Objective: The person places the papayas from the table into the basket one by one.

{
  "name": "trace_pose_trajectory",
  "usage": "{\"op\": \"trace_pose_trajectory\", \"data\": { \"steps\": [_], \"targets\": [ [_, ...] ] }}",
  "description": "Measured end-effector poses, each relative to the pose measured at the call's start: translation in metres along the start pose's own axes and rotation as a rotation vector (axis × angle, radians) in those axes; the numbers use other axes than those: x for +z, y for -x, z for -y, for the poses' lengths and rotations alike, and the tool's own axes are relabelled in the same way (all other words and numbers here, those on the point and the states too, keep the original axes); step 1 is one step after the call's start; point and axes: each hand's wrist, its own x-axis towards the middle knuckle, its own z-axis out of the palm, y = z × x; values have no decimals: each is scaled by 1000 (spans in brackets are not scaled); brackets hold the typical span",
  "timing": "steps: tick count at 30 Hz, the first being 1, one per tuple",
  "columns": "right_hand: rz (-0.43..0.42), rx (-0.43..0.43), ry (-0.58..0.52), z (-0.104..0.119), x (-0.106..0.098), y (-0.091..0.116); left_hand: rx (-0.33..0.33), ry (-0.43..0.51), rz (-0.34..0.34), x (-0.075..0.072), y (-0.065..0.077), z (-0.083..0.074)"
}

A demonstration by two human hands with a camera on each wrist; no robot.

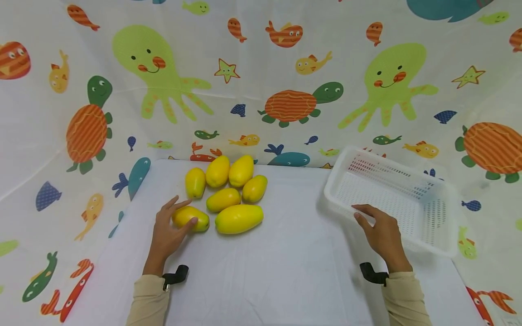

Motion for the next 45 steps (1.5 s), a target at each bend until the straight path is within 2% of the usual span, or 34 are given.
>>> {"op": "trace_pose_trajectory", "data": {
  "steps": [9, 21, 29, 39, 45],
  "targets": [
    [26, -10, -33, 7, -1, 10, -25, 23, 21, 0, -1, 2],
    [55, -27, -51, 13, -1, 20, -2, 101, 8, 7, -1, 12],
    [98, -28, -40, 20, 0, 26, -5, 122, 20, 8, -1, 12],
    [98, -66, -64, 28, 3, 38, 11, 144, 19, 9, 0, 12],
    [100, -78, -89, 33, 6, 44, -2, 148, 23, 10, 0, 11]
  ]
}}
